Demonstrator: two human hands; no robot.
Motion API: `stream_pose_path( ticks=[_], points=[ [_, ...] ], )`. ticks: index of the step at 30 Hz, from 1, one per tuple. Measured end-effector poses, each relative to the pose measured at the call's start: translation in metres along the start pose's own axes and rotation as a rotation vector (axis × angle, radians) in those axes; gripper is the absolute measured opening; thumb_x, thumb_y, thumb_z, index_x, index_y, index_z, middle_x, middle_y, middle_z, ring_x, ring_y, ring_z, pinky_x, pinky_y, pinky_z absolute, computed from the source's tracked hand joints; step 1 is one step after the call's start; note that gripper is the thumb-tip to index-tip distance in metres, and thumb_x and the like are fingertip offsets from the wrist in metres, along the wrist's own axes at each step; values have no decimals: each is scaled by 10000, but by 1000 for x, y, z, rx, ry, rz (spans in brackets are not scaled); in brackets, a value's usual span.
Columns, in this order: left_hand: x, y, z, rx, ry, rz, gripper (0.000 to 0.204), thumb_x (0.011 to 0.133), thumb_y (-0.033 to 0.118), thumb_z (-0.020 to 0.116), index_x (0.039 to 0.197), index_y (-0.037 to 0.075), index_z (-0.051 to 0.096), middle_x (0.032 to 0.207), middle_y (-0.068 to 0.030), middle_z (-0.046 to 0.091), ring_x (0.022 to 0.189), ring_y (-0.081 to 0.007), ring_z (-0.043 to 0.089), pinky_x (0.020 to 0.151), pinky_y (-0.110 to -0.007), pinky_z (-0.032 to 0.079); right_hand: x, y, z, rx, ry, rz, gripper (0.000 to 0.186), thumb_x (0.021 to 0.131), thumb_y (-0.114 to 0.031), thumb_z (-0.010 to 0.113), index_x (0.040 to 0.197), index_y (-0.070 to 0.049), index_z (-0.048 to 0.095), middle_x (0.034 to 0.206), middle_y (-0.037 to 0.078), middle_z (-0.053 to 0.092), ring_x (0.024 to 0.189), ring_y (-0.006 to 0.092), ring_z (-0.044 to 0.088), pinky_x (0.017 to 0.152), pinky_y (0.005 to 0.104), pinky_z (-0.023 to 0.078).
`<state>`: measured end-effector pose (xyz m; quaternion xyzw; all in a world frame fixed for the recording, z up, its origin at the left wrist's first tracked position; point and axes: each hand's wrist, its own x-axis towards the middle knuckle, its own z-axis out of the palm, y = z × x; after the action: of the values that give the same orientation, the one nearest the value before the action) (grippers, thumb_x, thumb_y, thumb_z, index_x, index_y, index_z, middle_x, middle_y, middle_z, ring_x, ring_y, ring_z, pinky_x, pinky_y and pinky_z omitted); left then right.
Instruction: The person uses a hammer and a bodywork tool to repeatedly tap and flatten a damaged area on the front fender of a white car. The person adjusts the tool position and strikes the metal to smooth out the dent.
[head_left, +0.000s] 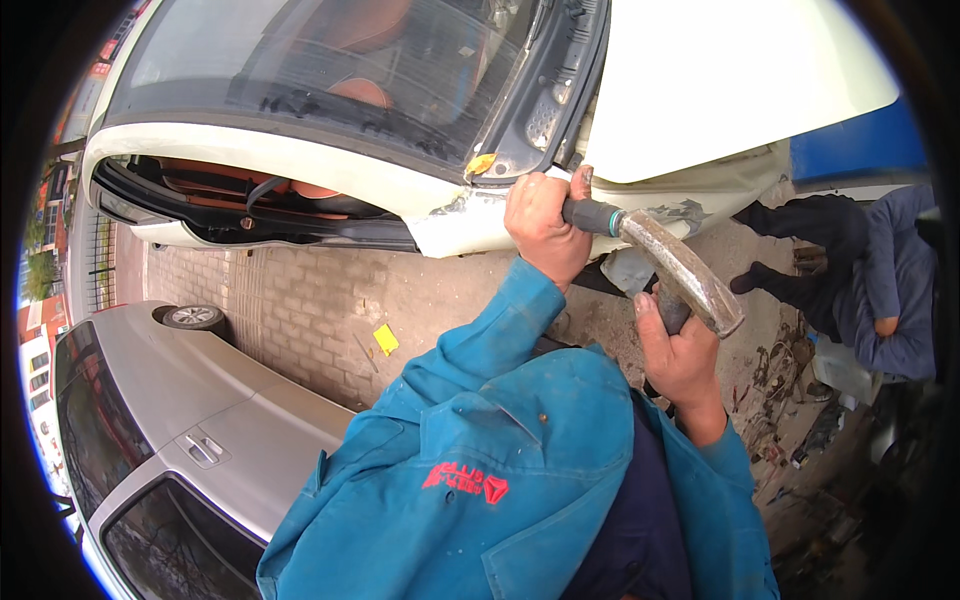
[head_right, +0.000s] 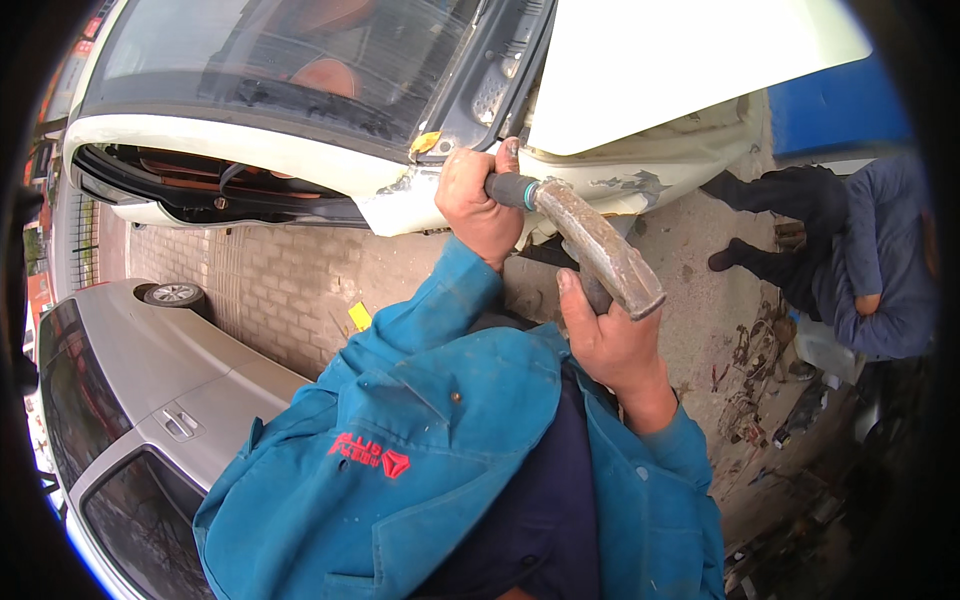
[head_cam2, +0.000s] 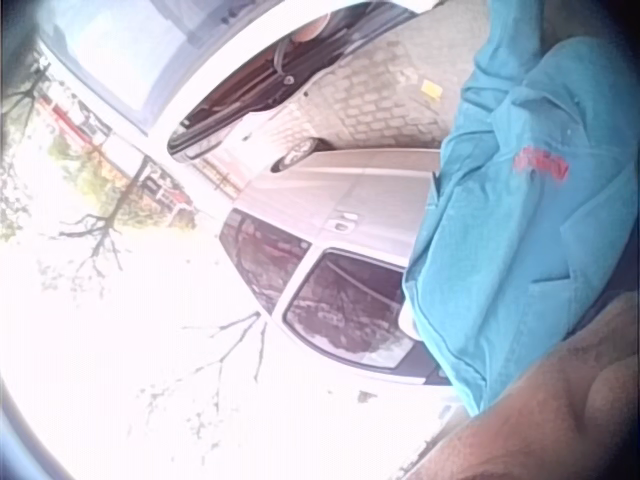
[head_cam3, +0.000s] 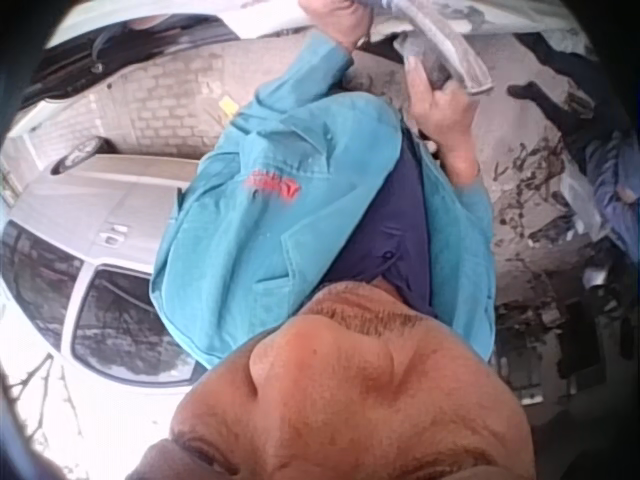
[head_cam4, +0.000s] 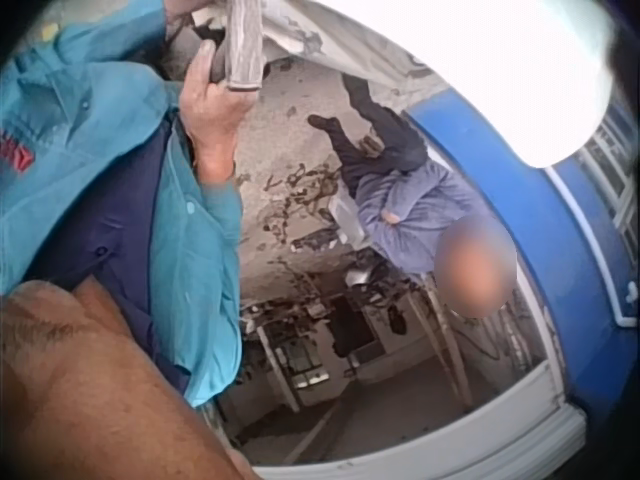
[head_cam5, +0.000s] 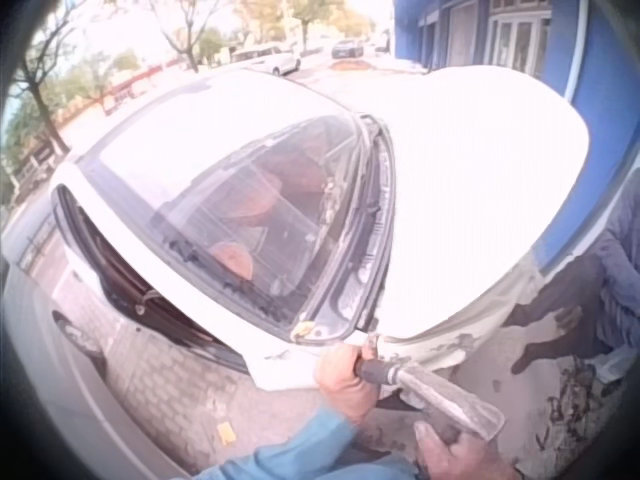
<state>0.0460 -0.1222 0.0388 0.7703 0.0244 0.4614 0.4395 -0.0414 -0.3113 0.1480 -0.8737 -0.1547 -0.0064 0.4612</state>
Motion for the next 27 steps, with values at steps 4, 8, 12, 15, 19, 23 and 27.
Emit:
stream_pose_path(
  ticks=[4, 8, 12, 15, 19, 23, 27],
  points=[
    [0, -1, -6, 4, 12, -36, 412, 925, 70, 917, 740, 62, 549, 705, -119, 491, 643, -350, 488, 605, -489, 376, -5, -4, -7, 283, 66, -5, 195, 1146, -115, 633, 1156, 79, 652, 879, 111, 691, 713, 133, 634, 781, 351, 592],
    [-5, 9, -9, -38, -10, -59, 404, 914, 63, 925, 737, 60, 562, 700, -114, 478, 640, -344, 480, 604, -489, 374, -12, -5, -15, 391, 85, 141, 242, 1151, -110, 603, 1286, 89, 579, 838, 85, 648, 693, 131, 622, 652, 316, 539],
    [-4, 9, -11, -40, -8, -27, 416, 900, 58, 934, 726, 59, 556, 693, -115, 475, 639, -342, 479, 602, -490, 372, -13, 0, -4, 444, 46, 179, 249, 1149, -120, 614, 1285, 87, 582, 826, 81, 648, 689, 124, 622, 650, 315, 535],
    [-2, 7, -12, -58, -5, -19, 427, 898, 57, 935, 721, 59, 546, 680, -116, 465, 623, -339, 468, 590, -487, 366, -18, 3, -1, 475, 20, 206, 248, 1134, -114, 653, 1278, 81, 601, 853, 71, 673, 720, 109, 632, 670, 303, 539],
    [0, 4, -15, -63, -19, -35, 438, 903, 58, 933, 717, 62, 537, 662, -115, 457, 595, -339, 453, 565, -482, 354, -22, 11, -4, 349, -52, 106, 259, 1103, -103, 732, 1272, 62, 627, 944, 52, 702, 798, 109, 650, 706, 300, 547],
    [1, 3, -20, -77, -30, -49, 439, 911, 60, 927, 716, 65, 534, 656, -117, 470, 584, -338, 461, 556, -480, 358, -19, 17, 5, 393, -19, 38, 211, 1097, -117, 747, 1183, 63, 676, 972, 50, 687, 832, 145, 657, 736, 345, 560],
    [1, 4, -22, -84, -49, -47, 441, 908, 57, 921, 715, 66, 525, 660, -121, 484, 586, -343, 478, 561, -483, 371, -16, 9, 4, 114, -26, -17, 243, 1084, -99, 751, 1238, 73, 677, 1014, 82, 700, 813, 163, 663, 740, 352, 576]
  ],
)
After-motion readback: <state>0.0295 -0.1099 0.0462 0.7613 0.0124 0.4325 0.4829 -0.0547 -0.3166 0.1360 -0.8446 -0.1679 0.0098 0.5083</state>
